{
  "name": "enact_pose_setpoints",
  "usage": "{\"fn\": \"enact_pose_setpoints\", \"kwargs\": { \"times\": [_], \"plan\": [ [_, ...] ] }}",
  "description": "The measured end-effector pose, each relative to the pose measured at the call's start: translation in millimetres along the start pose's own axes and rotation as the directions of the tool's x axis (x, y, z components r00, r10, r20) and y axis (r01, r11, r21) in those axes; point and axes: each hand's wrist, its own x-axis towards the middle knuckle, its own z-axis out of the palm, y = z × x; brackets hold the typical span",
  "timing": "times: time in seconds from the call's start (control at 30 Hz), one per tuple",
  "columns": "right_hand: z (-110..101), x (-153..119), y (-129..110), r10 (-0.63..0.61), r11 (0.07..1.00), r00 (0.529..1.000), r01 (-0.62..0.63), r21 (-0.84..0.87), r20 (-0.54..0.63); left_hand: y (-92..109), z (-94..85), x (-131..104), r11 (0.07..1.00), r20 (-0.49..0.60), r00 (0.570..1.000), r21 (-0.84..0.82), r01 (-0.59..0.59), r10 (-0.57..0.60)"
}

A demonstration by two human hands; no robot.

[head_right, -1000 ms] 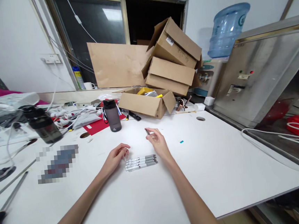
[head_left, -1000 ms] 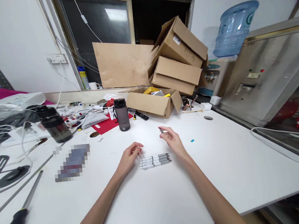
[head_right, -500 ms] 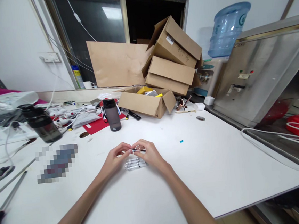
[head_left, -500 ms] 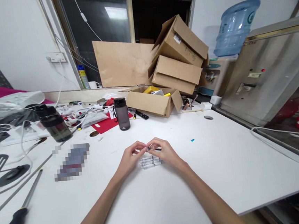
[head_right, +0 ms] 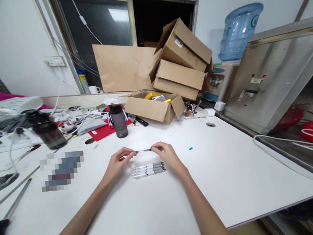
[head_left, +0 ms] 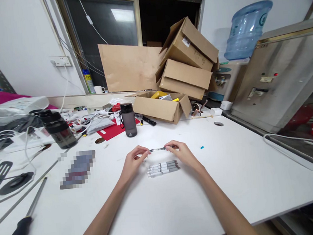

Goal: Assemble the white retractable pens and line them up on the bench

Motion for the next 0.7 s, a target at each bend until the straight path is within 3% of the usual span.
{"fn": "enact_pose_setpoints", "kwargs": {
  "times": [0.17,0.33,0.7],
  "plan": [
    [-7.0,-2.1,7.9,0.04,0.999,0.99,-0.039,-0.007,0.132,-7.2,-2.8,1.0,0.998,0.146,0.989,0.068,-0.006,-0.005],
    [-7.0,-5.3,21.8,0.069,0.996,0.979,-0.058,-0.065,0.192,-14.0,-4.8,0.4,0.989,0.254,0.967,0.146,-0.011,-0.026],
    [-2.3,-7.7,24.6,0.147,0.987,0.958,-0.125,-0.101,0.246,-16.1,-8.7,-2.8,0.957,0.291,0.957,0.279,-0.076,-0.009]
  ]
}}
